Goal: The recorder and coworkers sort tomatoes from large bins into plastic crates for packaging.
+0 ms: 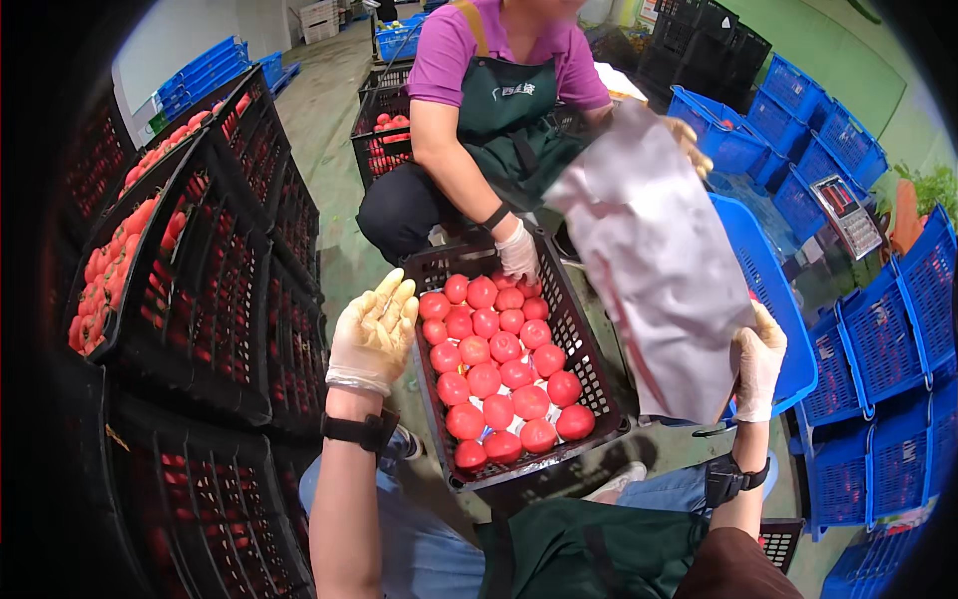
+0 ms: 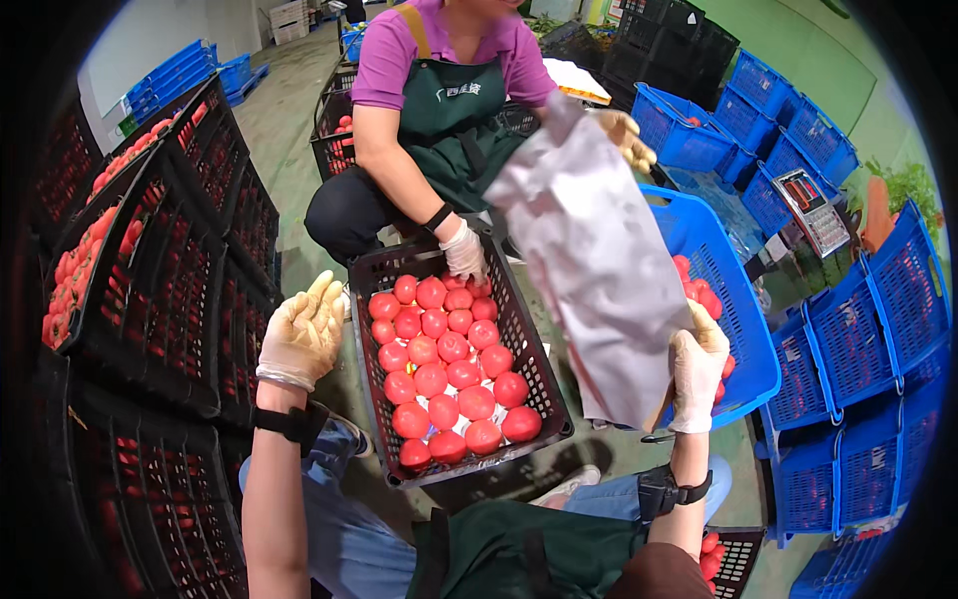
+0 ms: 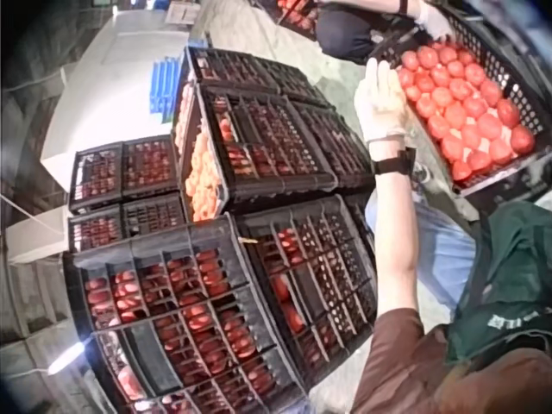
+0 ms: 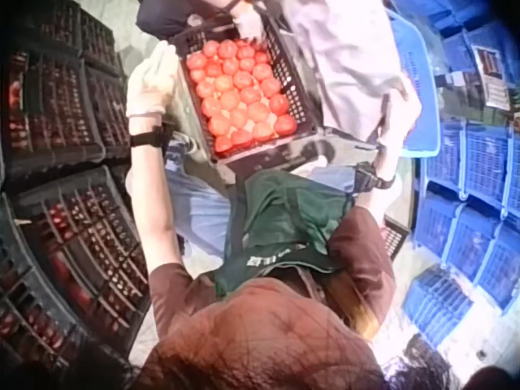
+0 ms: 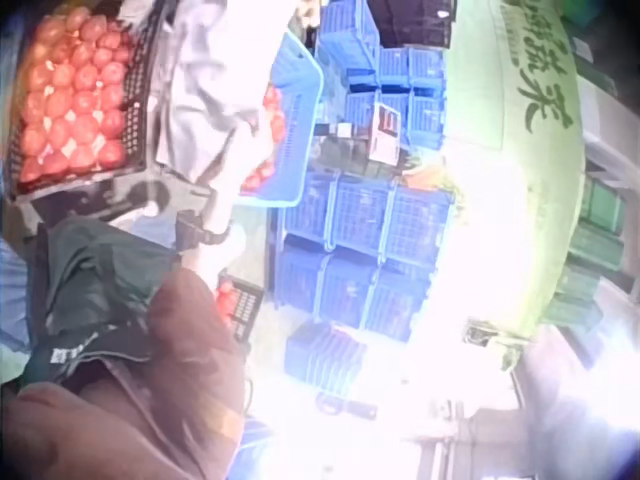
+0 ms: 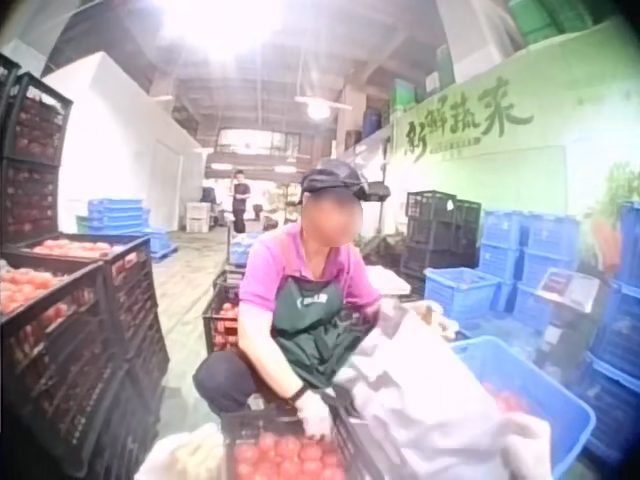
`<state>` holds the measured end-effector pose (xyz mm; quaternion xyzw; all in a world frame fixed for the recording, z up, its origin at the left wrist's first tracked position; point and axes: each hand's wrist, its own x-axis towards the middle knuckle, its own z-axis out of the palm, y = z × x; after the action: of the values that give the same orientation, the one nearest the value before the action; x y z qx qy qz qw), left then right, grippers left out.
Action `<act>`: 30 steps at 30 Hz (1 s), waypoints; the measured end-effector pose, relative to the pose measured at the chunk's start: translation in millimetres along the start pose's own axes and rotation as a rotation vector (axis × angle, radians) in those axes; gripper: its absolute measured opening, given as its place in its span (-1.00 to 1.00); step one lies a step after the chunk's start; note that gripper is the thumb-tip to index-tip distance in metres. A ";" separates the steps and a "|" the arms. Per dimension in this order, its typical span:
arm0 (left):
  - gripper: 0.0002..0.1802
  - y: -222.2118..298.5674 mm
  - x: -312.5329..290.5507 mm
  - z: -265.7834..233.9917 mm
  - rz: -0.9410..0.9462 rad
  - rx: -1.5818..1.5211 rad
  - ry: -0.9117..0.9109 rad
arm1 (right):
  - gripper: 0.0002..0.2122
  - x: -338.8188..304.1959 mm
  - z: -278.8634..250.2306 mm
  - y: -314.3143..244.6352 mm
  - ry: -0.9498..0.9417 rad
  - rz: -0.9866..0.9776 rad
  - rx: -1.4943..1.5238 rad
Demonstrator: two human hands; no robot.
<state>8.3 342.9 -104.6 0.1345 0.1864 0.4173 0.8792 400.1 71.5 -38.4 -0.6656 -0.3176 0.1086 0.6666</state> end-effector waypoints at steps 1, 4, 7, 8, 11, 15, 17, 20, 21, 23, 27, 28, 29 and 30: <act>-0.49 0.3 -1.2 0.7 0.001 -0.002 -0.007 | -0.55 -2.0 -0.9 5.6 0.010 -0.013 -0.048; -0.50 4.9 -5.1 1.9 0.018 -0.002 0.000 | -0.53 -11.7 15.7 11.6 -0.008 -0.092 -0.150; -0.51 12.5 -7.5 -0.2 0.020 -0.014 0.020 | -0.54 -34.3 43.4 -11.7 -0.143 -0.081 -0.246; -0.51 16.2 -10.4 -0.6 0.004 -0.034 -0.002 | -0.53 -41.2 54.3 -22.6 -0.171 -0.045 -0.220; -0.52 28.4 -22.5 0.0 0.006 -0.085 0.006 | -0.55 -56.1 76.1 -43.5 -0.252 -0.014 -0.162; -0.51 37.8 -34.0 -1.2 0.050 -0.091 0.024 | -0.58 -67.9 128.6 -69.1 -0.332 -0.043 -0.072; -0.51 43.2 -37.4 -7.2 0.071 -0.060 0.057 | -0.58 -70.8 173.2 -65.9 -0.363 0.015 0.009; -0.50 45.7 -40.8 -1.4 0.197 0.052 0.212 | -0.58 -72.4 248.8 -49.5 -0.436 0.014 0.237; -0.50 46.4 -42.3 2.2 0.240 0.088 0.270 | -0.58 -74.3 275.9 -45.0 -0.468 -0.019 0.332; -0.48 47.9 -39.3 -0.3 0.273 0.127 0.289 | -0.61 -73.3 333.9 -13.3 -0.425 -0.139 0.425; -0.49 45.8 -32.6 9.1 0.220 0.107 0.298 | -0.39 -85.7 405.9 40.3 -0.490 -0.403 0.155; -0.49 46.3 -33.7 5.2 0.198 0.076 0.290 | -0.31 -94.2 401.2 48.4 -0.627 -0.350 -0.055; -0.49 46.9 -35.1 2.8 0.174 0.044 0.281 | -0.37 -103.3 387.9 58.2 -0.679 -0.146 -0.059; -0.49 49.2 -41.9 1.3 0.164 0.008 0.264 | -0.41 -111.4 376.3 71.7 -0.693 -0.184 -0.067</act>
<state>-49.2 340.3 -75.1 0.0966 0.2905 0.5010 0.8095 120.1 322.7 -171.0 -0.5794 -0.5867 0.2566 0.5042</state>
